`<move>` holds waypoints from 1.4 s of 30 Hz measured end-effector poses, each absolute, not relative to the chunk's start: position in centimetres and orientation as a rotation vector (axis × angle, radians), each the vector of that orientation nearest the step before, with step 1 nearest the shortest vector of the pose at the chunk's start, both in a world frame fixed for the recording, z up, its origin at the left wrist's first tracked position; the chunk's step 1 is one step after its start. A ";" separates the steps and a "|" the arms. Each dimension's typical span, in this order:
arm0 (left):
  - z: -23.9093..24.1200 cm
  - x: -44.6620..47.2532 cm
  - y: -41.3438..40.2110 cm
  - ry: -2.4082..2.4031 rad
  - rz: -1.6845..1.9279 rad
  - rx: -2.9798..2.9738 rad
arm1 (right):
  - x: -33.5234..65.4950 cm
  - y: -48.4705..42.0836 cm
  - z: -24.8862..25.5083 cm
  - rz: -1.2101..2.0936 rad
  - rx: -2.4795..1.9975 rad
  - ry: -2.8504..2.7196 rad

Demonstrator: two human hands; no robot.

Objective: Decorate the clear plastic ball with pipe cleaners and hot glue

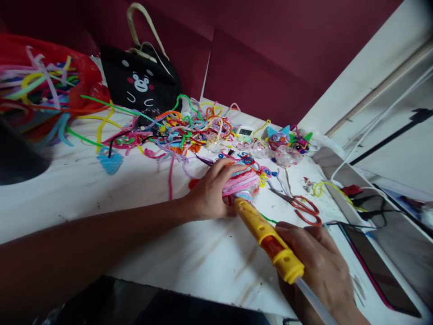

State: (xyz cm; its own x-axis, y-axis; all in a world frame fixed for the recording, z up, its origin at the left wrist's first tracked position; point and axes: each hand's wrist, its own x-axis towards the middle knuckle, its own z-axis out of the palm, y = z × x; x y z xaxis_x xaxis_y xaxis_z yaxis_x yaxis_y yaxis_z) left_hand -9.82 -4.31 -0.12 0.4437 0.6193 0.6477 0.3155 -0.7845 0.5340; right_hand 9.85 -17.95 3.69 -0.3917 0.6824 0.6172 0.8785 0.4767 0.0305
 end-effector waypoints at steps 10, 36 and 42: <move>0.2 -9.8 -4.4 0.798 1.248 2.348 | 10.4 -18.3 3.8 -0.581 -1.352 -2.164; -0.1 -9.7 -4.4 0.813 1.243 2.357 | 9.5 -18.4 4.2 -0.446 -1.315 -2.236; -0.1 -9.6 -4.4 0.799 1.250 2.365 | 10.0 -18.3 4.0 -0.549 -1.304 -2.215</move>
